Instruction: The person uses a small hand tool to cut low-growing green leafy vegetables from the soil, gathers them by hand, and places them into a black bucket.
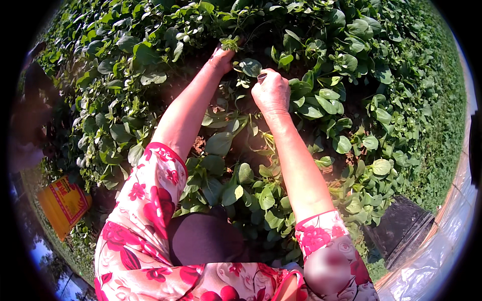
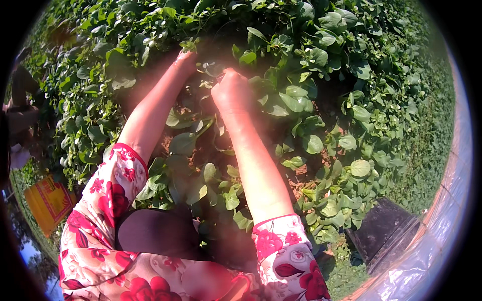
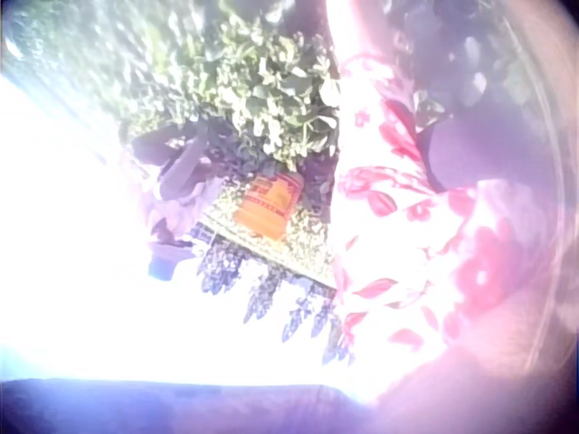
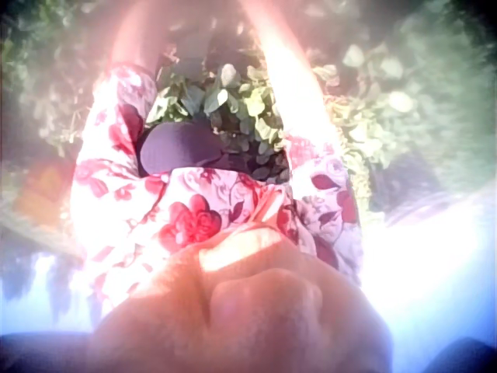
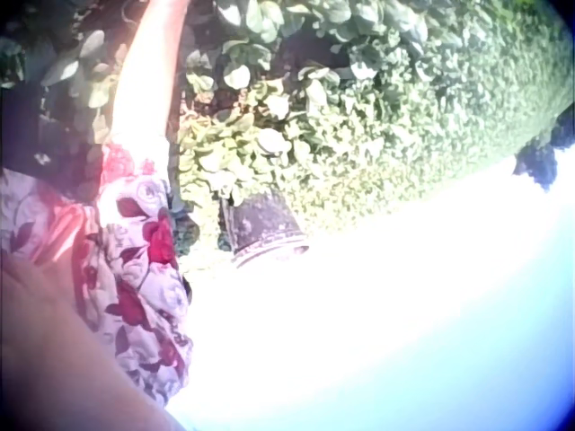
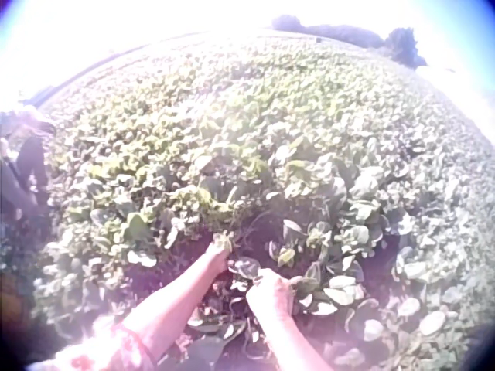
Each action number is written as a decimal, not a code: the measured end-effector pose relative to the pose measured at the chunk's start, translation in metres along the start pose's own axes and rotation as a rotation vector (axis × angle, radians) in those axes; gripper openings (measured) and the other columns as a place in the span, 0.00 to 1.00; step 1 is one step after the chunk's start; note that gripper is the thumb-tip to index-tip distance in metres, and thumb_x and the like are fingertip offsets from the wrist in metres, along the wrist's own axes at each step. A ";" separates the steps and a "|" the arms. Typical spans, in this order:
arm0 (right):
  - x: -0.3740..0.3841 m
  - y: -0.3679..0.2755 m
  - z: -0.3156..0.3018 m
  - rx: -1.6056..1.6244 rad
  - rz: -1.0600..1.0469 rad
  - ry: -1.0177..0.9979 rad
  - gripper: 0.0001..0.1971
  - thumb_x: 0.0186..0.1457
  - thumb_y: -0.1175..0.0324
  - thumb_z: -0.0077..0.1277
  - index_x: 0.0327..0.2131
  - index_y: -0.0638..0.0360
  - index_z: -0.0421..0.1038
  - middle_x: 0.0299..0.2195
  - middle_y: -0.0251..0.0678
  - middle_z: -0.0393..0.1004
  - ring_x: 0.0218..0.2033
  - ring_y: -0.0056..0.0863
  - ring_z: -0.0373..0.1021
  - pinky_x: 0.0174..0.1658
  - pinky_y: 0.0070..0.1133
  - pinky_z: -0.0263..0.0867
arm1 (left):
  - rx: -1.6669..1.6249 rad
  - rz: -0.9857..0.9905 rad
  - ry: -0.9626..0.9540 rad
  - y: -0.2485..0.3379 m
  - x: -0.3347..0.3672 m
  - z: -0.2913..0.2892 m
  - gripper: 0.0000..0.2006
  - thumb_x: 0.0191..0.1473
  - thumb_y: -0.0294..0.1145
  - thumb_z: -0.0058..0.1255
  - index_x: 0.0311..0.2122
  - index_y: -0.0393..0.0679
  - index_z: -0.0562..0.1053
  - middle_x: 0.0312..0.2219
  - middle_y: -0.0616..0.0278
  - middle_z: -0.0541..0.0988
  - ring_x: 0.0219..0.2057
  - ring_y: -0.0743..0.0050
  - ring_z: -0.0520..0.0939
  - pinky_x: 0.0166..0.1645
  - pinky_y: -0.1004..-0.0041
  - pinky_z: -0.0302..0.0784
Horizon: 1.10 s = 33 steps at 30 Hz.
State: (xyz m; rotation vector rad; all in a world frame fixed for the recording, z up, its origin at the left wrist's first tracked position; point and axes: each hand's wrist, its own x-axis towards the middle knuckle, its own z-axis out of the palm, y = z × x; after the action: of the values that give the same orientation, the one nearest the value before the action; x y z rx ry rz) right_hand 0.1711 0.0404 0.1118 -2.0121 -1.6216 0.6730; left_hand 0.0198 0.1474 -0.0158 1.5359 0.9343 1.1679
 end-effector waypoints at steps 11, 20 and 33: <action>-0.029 0.014 -0.017 0.113 0.057 0.105 0.11 0.42 0.74 0.49 0.32 0.63 0.75 0.25 0.50 0.75 0.29 0.45 0.73 0.36 0.30 0.69 | -0.523 -0.458 0.455 0.039 -0.011 0.018 0.10 0.51 0.33 0.53 0.40 0.44 0.71 0.34 0.61 0.78 0.33 0.66 0.79 0.34 0.65 0.79; 0.018 0.018 -0.005 -0.075 -0.057 0.008 0.08 0.43 0.73 0.48 0.29 0.58 0.75 0.26 0.50 0.74 0.32 0.48 0.72 0.37 0.34 0.69 | -0.725 -0.767 0.442 0.049 -0.004 0.025 0.29 0.44 0.32 0.56 0.54 0.43 0.64 0.49 0.53 0.70 0.49 0.59 0.71 0.52 0.64 0.69; 0.039 -0.008 -0.008 -0.066 -0.057 -0.041 0.07 0.42 0.75 0.48 0.28 0.58 0.75 0.27 0.46 0.76 0.31 0.45 0.73 0.37 0.34 0.70 | -0.611 -0.594 0.582 0.026 -0.018 -0.005 0.12 0.52 0.36 0.53 0.43 0.48 0.71 0.35 0.62 0.77 0.34 0.67 0.79 0.37 0.63 0.78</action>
State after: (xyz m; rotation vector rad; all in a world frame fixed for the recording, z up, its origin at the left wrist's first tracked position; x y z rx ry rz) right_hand 0.1776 0.0794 0.1201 -2.0022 -1.7398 0.6521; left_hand 0.0108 0.1251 0.0050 0.3796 1.1561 1.2991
